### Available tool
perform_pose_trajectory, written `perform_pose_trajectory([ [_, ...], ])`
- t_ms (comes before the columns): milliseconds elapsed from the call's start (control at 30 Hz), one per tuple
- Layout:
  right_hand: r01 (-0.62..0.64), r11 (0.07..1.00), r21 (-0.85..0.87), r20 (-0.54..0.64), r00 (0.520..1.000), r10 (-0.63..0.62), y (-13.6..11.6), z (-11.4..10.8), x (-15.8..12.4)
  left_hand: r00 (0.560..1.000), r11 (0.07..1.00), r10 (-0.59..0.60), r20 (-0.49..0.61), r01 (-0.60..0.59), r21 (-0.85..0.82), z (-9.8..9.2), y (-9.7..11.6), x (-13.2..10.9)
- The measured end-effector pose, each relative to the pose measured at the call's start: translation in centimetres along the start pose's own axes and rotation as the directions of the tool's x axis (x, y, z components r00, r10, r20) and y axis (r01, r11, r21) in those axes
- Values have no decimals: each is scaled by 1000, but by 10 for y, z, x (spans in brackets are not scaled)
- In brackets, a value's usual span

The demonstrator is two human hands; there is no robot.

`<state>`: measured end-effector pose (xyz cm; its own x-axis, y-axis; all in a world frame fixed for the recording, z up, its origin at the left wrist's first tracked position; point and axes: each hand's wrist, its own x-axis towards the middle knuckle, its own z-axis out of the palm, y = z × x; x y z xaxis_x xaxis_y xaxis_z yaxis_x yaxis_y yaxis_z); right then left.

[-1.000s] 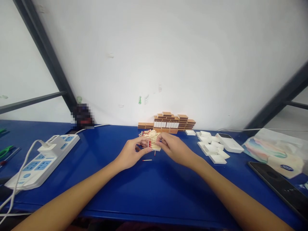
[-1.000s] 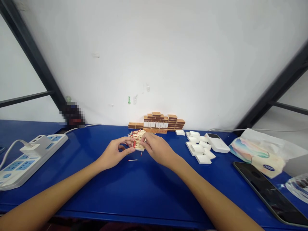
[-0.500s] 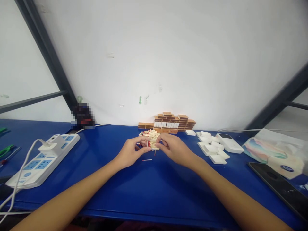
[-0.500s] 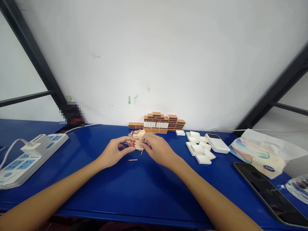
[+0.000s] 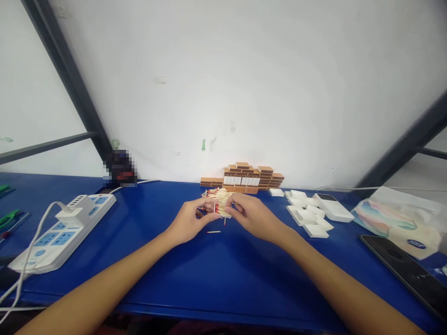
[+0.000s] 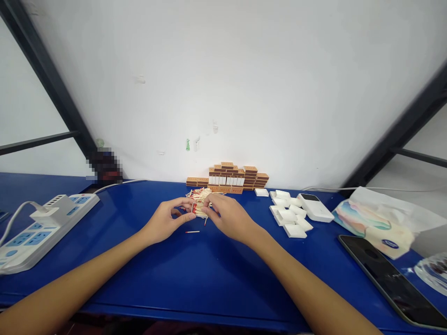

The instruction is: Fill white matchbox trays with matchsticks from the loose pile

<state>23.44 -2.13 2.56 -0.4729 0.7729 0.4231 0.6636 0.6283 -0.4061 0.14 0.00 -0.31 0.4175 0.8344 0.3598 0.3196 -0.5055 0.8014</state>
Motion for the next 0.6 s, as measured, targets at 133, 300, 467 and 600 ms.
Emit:
perform_pose_trajectory([
  [133,94,995,46,-13,996,-93,-2,1,0,1000,1000,5,18,-5,-9,0,2,0],
  [300,146,988,40,-28,989,-145,-3,2,-1,1000,1000,0,20,1,-22,0,2,0],
  [467,156,987,45,-41,987,-155,-1,3,-1,1000,1000,-6,18,7,-16,-1,1,-1],
  [600,163,986,32,-64,985,-161,0,1,-1,1000,1000,-17,10,18,-23,-1,2,0],
])
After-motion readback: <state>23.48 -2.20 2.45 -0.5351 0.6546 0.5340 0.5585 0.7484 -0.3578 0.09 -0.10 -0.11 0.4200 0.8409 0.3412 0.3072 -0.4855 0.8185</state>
